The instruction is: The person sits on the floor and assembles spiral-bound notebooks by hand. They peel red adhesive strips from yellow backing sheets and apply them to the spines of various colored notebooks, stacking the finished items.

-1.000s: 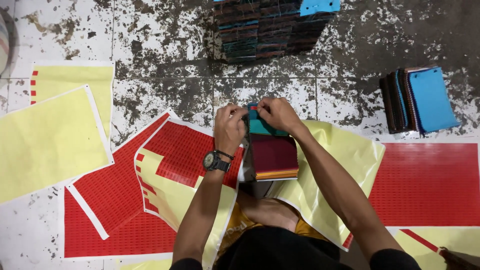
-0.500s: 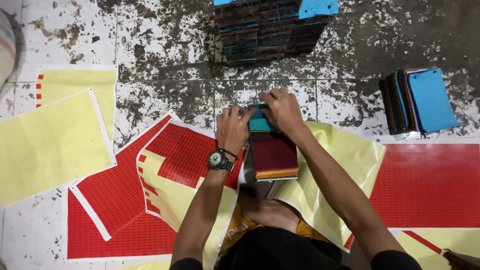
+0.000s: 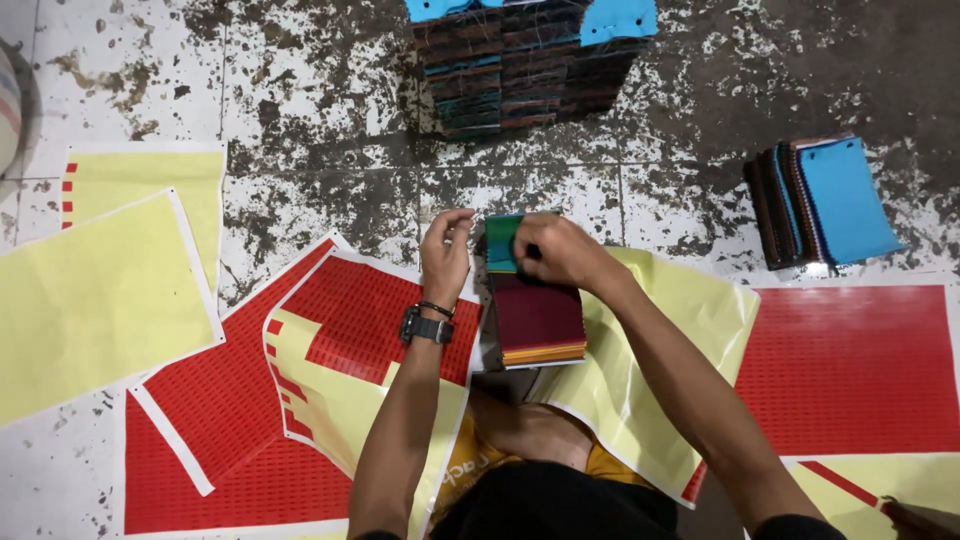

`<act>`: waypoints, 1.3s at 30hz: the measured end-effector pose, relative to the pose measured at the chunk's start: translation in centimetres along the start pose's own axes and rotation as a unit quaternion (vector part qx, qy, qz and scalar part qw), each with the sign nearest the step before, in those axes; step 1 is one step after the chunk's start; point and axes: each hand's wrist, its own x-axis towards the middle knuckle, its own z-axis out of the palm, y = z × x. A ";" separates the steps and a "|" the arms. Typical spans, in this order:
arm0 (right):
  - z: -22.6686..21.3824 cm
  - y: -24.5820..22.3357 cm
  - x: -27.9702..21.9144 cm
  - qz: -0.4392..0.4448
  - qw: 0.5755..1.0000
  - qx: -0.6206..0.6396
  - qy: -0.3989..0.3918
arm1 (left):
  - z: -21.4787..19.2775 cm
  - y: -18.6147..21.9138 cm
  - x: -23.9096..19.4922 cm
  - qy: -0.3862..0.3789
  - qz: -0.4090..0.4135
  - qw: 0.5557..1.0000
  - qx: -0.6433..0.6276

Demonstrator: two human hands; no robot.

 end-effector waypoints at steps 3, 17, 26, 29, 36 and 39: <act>-0.2 0.1 0.3 0.005 0.989 0.145 -0.009 | 1.4 0.6 0.7 -0.022 0.023 0.999 0.012; 1.2 1.2 0.3 0.078 0.972 0.222 -0.012 | 3.7 -0.5 1.8 0.102 0.049 0.993 0.038; 1.3 1.0 1.4 0.152 0.978 0.136 0.040 | 0.2 0.6 -0.3 0.136 0.108 0.971 0.162; 2.1 1.8 1.7 0.168 0.978 0.118 0.044 | -0.5 -0.1 -1.0 0.075 0.180 0.952 0.235; 3.4 3.4 2.5 0.191 0.980 0.046 0.033 | 0.0 -2.8 -0.7 -0.023 0.267 0.885 0.381; 3.9 3.1 2.8 0.214 0.976 0.009 0.038 | 0.9 -5.5 0.0 -0.039 0.287 0.839 0.460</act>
